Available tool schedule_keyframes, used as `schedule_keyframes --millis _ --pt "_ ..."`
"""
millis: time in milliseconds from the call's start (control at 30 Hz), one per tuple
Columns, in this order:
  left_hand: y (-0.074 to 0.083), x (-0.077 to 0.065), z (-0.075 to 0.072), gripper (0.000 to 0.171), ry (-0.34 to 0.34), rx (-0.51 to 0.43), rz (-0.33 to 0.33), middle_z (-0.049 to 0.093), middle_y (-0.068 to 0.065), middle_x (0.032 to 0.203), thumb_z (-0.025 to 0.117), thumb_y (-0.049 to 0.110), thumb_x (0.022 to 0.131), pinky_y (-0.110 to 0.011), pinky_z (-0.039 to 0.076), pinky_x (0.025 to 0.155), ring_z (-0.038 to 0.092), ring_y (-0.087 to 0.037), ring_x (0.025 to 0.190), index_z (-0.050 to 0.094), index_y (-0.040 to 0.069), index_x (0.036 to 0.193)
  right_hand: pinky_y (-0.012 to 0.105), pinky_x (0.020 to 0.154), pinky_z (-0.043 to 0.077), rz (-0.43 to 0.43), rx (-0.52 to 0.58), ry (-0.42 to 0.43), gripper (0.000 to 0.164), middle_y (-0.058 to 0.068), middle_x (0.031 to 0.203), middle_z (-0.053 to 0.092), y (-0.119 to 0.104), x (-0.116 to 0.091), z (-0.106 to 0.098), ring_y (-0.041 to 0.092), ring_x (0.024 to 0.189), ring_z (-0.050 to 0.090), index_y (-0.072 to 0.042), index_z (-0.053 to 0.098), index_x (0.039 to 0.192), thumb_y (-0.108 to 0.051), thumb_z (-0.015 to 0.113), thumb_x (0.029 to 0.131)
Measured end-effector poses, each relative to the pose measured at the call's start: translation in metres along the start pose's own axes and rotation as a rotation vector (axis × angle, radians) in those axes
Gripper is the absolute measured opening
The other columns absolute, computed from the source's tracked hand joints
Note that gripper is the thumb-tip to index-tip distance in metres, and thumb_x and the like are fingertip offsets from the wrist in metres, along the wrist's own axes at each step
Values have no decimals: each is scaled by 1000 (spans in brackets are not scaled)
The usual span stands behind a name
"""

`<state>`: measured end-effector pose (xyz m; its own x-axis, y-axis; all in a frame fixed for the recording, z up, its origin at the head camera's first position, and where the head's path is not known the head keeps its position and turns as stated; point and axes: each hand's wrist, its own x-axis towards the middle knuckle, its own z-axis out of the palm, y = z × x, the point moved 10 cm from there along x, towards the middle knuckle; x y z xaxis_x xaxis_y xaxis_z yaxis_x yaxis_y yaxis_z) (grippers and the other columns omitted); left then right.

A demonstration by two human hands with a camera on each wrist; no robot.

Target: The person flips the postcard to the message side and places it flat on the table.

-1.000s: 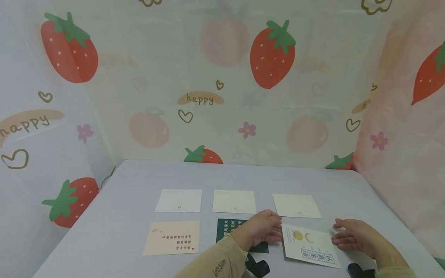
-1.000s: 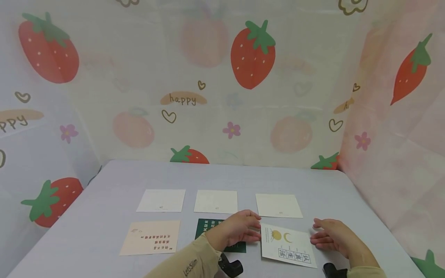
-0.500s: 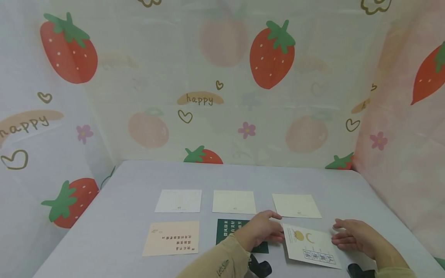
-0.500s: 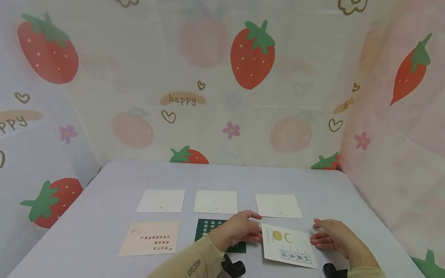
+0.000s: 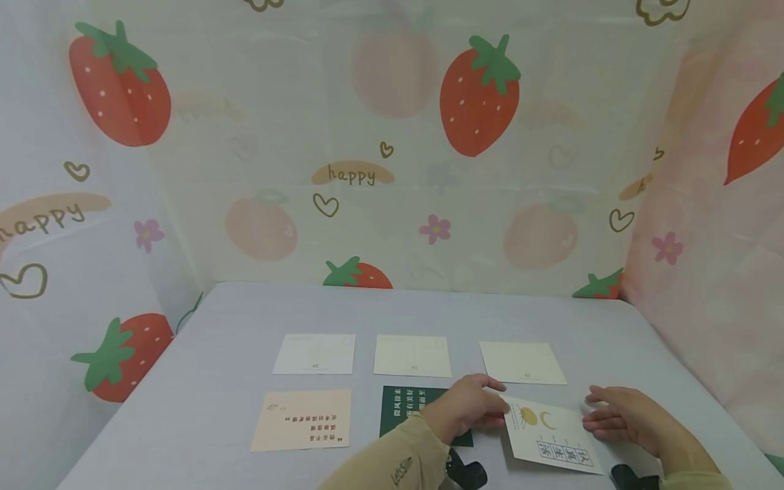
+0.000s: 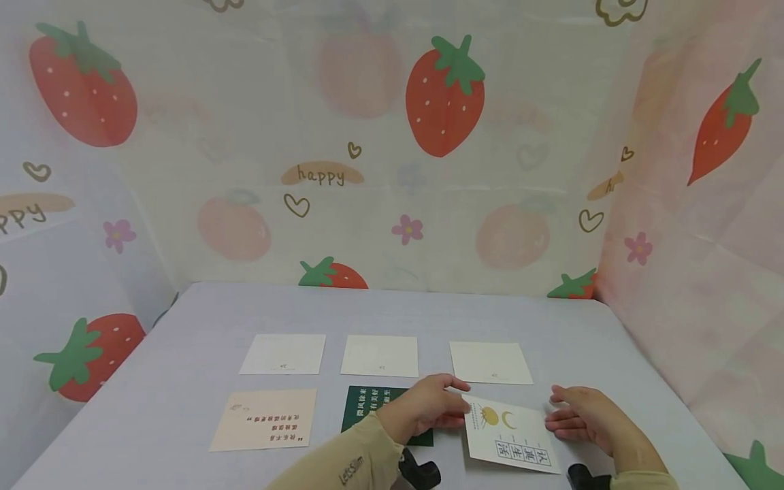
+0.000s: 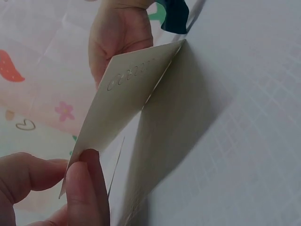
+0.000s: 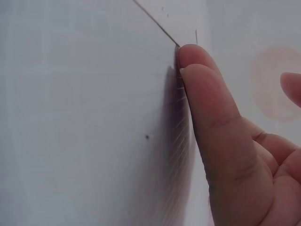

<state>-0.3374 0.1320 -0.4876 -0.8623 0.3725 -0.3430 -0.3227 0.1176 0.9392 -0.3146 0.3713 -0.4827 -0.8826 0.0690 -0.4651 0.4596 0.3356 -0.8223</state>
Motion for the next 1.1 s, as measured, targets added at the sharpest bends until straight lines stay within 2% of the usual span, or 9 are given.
schedule_keyframes --millis 267,500,767,867,1100 --pt "0 -2 1 23 8 41 -5 62 -7 79 66 -1 77 -23 52 56 59 -12 60 64 8 98 35 72 54 7 -8 11 69 12 85 66 0 1 0 25 79 67 17 28 130 -40 43 94" --pt "0 0 0 15 5 49 17 63 -6 78 65 -2 78 -21 51 56 58 -12 60 65 8 90 35 72 54 7 -7 7 68 12 84 67 -2 -2 2 25 78 67 18 29 129 -40 44 94" --pt "0 4 -4 15 18 47 29 62 -6 78 65 -2 77 -23 52 57 60 -13 62 64 7 89 35 72 54 -23 -31 -1 66 11 84 67 -4 0 2 24 77 66 18 31 128 -38 43 95" --pt "2 3 -4 17 21 50 34 63 -6 78 66 -1 77 -23 52 57 60 -13 62 64 9 90 36 72 54 -21 -46 1 68 11 85 67 -5 0 2 24 78 65 17 30 128 -39 46 93" --pt "7 2 -7 16 10 49 51 63 -5 80 65 0 79 -23 52 56 60 -13 63 64 10 92 37 71 53 -40 -91 15 58 9 84 66 -8 -1 3 23 78 65 12 43 119 -36 55 89"
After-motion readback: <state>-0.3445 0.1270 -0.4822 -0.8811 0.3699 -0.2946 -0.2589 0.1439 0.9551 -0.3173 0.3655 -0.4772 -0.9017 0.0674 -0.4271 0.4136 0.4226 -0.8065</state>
